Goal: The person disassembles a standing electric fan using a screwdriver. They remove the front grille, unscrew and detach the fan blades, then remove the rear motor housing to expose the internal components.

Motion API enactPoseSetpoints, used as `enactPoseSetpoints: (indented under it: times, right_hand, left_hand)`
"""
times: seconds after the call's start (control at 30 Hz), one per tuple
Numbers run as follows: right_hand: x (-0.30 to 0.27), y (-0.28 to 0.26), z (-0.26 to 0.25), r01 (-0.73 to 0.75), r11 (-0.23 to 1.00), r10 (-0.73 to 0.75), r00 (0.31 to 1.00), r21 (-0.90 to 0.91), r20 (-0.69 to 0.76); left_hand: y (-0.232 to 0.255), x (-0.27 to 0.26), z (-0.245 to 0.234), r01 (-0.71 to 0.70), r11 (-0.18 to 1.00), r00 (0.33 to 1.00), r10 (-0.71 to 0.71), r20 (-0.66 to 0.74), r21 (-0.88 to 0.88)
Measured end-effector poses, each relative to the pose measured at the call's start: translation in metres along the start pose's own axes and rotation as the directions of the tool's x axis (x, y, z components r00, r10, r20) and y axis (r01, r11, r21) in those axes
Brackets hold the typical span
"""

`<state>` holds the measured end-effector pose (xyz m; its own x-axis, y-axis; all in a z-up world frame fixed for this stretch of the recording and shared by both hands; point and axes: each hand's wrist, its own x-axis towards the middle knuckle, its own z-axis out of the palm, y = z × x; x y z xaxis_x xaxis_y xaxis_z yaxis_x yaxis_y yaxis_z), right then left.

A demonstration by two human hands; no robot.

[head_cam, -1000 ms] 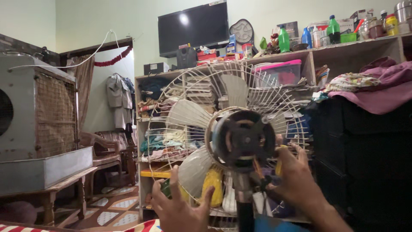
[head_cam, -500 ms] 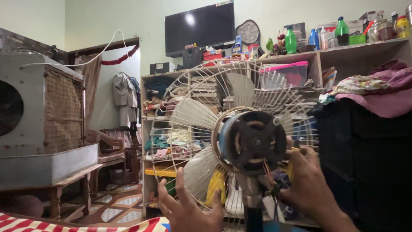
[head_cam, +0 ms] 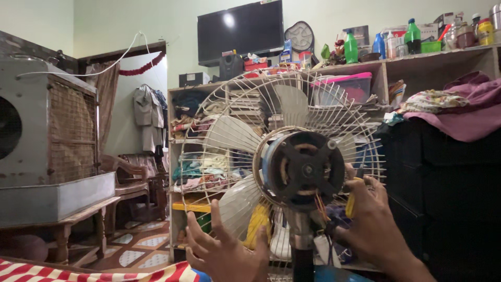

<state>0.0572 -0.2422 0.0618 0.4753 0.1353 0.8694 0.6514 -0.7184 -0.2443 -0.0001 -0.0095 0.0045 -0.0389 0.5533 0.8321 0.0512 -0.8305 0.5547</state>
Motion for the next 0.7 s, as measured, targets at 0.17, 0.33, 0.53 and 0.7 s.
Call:
enactPoseSetpoints:
  times: [0.17,0.33,0.53,0.7]
  right_hand:
    - [0.003,0.006,-0.002,-0.108,0.98,0.129,0.984,0.166,-0.121]
    - [0.0,-0.003,-0.013,0.111,0.936,0.058,0.887,0.333,-0.457]
    - [-0.009,-0.034,-0.035,0.289,0.828,-0.074,0.906,0.481,-0.417]
    - [-0.02,-0.058,-0.042,0.427,0.85,-0.306,0.877,0.308,-0.371]
  left_hand:
    - [0.014,0.006,-0.008,-0.291,0.934,0.956,0.273,-0.108,-0.206]
    - [0.026,0.019,-0.008,-0.428,0.866,0.896,0.444,0.004,-0.258]
    - [0.027,0.016,-0.01,-0.475,0.843,0.873,0.487,-0.019,-0.253]
    - [0.023,0.017,-0.01,-0.505,0.833,0.855,0.518,-0.001,-0.225]
